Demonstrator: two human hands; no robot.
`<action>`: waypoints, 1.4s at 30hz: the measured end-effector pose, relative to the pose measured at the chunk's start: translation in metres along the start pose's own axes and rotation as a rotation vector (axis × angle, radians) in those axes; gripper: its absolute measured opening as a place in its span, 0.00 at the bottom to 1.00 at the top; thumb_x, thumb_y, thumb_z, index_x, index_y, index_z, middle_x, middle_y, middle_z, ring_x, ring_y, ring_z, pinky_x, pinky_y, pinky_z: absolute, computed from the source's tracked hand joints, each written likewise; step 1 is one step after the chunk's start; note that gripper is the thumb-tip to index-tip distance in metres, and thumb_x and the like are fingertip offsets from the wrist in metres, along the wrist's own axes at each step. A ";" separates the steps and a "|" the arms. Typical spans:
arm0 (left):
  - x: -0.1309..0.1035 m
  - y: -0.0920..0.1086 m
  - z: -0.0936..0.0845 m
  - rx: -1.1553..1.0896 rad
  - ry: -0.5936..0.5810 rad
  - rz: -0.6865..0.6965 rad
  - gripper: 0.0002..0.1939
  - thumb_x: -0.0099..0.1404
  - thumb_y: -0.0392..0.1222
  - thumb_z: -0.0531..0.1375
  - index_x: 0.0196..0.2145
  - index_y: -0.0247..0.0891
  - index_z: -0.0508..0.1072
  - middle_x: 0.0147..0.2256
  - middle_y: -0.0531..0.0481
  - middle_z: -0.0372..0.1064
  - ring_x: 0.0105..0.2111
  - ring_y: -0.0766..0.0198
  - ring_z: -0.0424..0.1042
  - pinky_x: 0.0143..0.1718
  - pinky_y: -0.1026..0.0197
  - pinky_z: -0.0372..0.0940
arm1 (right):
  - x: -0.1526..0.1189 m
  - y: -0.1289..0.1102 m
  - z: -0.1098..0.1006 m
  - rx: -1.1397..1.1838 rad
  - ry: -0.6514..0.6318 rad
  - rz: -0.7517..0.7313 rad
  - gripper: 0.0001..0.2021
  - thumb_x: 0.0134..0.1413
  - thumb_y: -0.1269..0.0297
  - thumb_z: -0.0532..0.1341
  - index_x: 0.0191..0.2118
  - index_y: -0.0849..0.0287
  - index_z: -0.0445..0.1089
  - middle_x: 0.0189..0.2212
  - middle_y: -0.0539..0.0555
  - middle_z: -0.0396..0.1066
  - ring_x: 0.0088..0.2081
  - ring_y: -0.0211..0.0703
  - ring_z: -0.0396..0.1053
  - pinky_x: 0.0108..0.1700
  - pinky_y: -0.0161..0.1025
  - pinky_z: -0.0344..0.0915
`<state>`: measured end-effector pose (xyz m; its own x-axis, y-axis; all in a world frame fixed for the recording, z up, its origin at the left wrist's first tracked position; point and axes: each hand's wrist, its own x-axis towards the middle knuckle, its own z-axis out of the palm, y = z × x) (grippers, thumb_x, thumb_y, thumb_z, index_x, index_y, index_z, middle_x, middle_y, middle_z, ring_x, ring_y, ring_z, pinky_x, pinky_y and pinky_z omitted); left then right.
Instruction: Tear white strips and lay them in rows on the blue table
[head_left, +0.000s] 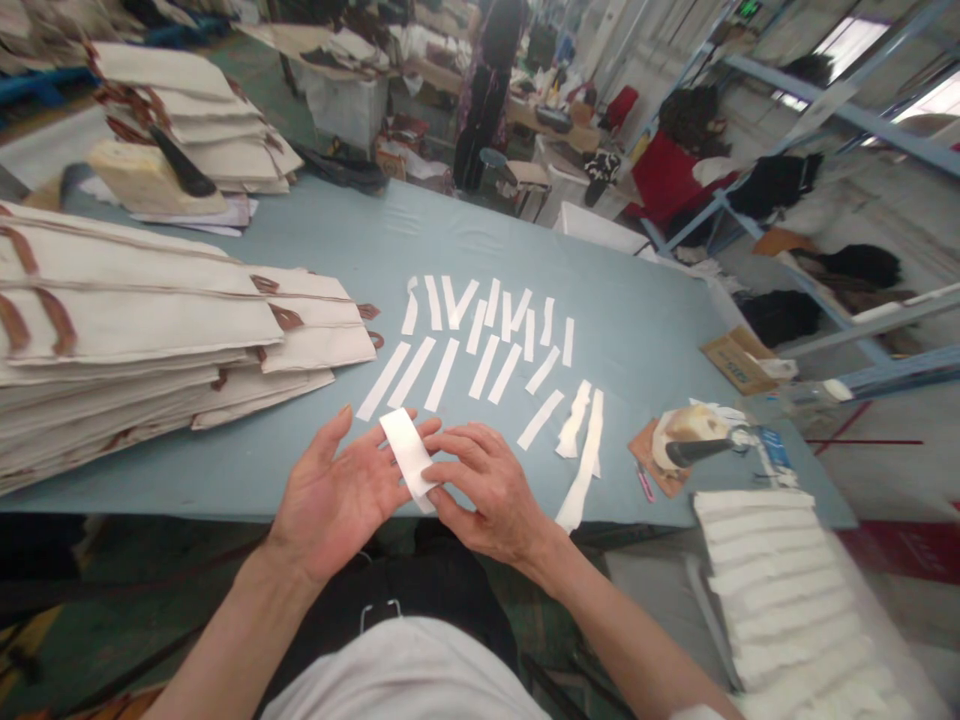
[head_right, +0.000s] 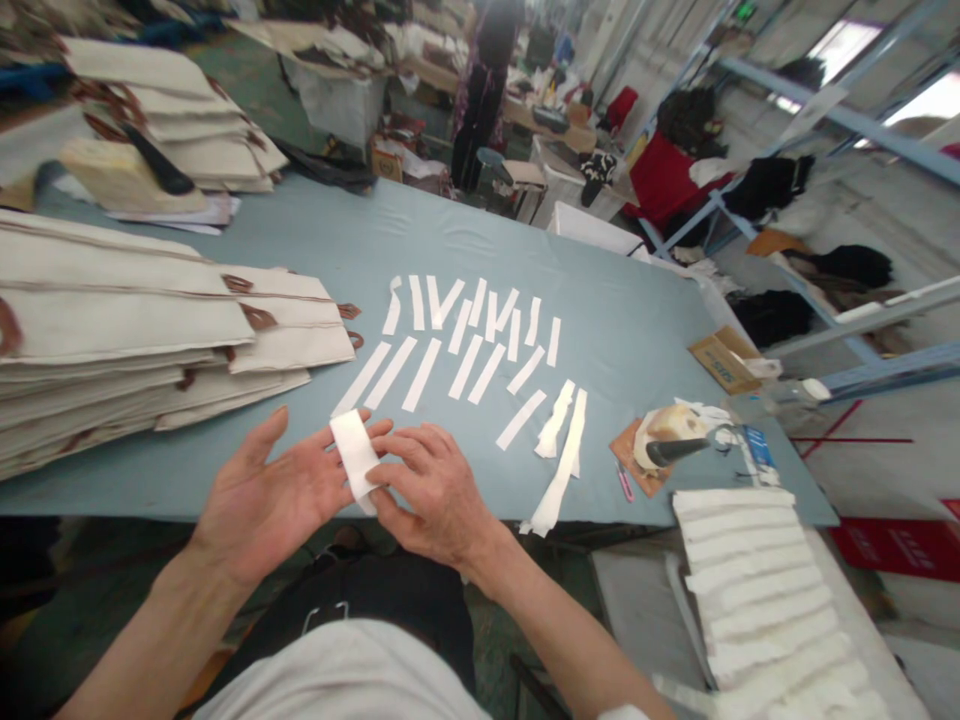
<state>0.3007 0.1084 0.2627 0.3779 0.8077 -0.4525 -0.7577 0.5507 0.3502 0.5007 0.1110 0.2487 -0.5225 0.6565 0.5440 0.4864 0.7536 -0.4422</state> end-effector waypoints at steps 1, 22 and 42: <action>0.001 -0.001 0.001 0.008 0.005 0.000 0.30 0.72 0.57 0.55 0.57 0.27 0.70 0.54 0.27 0.77 0.52 0.41 0.78 0.51 0.43 0.74 | 0.000 0.000 0.001 0.010 0.011 0.011 0.06 0.64 0.71 0.60 0.40 0.54 0.73 0.49 0.56 0.79 0.51 0.48 0.73 0.56 0.51 0.69; 0.031 -0.048 -0.038 0.962 0.116 0.200 0.25 0.68 0.63 0.59 0.30 0.38 0.78 0.37 0.46 0.78 0.42 0.52 0.71 0.49 0.55 0.61 | 0.023 0.031 -0.010 0.327 0.095 0.626 0.11 0.63 0.61 0.58 0.31 0.57 0.71 0.26 0.49 0.75 0.30 0.40 0.73 0.39 0.36 0.69; 0.040 -0.079 -0.027 1.370 -0.113 -0.039 0.33 0.72 0.70 0.44 0.31 0.41 0.71 0.19 0.56 0.64 0.23 0.61 0.65 0.31 0.60 0.60 | 0.013 0.205 -0.117 0.173 0.450 0.924 0.18 0.57 0.47 0.59 0.33 0.58 0.68 0.18 0.45 0.67 0.20 0.35 0.67 0.24 0.31 0.68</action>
<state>0.3614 0.0912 0.1951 0.4776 0.7632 -0.4352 0.3553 0.2853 0.8902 0.6755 0.2701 0.2487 0.3293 0.9335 0.1415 0.4386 -0.0185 -0.8985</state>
